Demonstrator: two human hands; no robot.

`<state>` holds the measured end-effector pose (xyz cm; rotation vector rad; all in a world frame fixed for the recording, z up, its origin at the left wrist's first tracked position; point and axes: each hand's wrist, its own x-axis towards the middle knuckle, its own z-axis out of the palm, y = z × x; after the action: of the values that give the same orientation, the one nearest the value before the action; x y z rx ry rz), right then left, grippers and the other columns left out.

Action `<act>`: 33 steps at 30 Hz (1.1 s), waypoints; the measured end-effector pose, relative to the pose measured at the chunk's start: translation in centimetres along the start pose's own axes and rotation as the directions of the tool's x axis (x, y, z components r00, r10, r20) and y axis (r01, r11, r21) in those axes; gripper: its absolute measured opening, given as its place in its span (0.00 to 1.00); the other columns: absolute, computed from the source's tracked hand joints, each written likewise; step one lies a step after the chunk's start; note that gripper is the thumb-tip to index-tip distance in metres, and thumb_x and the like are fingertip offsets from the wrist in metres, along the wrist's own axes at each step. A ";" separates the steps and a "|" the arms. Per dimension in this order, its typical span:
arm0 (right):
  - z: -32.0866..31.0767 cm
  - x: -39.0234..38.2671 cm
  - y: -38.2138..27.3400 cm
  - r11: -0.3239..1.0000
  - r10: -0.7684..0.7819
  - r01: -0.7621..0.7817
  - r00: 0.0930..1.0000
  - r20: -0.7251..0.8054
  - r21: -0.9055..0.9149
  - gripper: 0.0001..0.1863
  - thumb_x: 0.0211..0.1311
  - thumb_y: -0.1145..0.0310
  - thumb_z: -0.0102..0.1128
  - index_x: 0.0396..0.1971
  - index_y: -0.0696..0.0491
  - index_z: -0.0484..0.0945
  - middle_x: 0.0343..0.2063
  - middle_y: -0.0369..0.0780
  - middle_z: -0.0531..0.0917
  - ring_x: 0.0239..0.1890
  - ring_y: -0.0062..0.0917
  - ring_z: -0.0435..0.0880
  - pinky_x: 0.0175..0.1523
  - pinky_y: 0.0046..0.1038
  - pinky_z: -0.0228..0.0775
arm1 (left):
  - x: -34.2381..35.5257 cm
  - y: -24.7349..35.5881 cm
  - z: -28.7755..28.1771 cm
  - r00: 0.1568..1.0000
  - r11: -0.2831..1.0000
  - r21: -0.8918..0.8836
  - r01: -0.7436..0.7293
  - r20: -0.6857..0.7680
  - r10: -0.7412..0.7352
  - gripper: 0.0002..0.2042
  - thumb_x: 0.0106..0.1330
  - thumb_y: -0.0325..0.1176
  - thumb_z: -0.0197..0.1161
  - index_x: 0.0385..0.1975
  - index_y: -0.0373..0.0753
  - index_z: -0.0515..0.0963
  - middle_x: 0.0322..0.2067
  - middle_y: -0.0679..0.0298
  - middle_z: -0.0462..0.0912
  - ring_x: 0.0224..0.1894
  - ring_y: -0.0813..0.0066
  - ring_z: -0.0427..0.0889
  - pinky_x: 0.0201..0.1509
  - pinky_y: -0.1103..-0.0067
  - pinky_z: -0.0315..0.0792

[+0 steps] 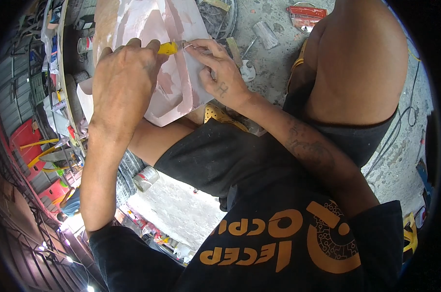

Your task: Trimming the rough edges of a molded fiberglass part using a utility knife.

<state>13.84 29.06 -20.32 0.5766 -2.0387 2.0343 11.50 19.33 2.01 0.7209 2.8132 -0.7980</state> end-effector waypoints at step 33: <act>0.7 1.4 0.3 1.000 0.017 -0.017 0.999 -0.045 -0.003 0.34 0.53 0.83 0.47 0.64 0.57 0.76 0.62 0.45 0.73 0.62 0.42 0.73 0.69 0.37 0.67 | 2.1 -1.8 0.6 0.999 0.997 0.060 -0.046 -0.022 0.047 0.11 0.71 0.40 0.64 0.44 0.42 0.84 0.28 0.54 0.81 0.31 0.51 0.82 0.41 0.63 0.74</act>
<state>12.59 28.16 -20.05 0.5096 -2.0273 2.0341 8.77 18.58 1.82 0.8063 2.7928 -0.8737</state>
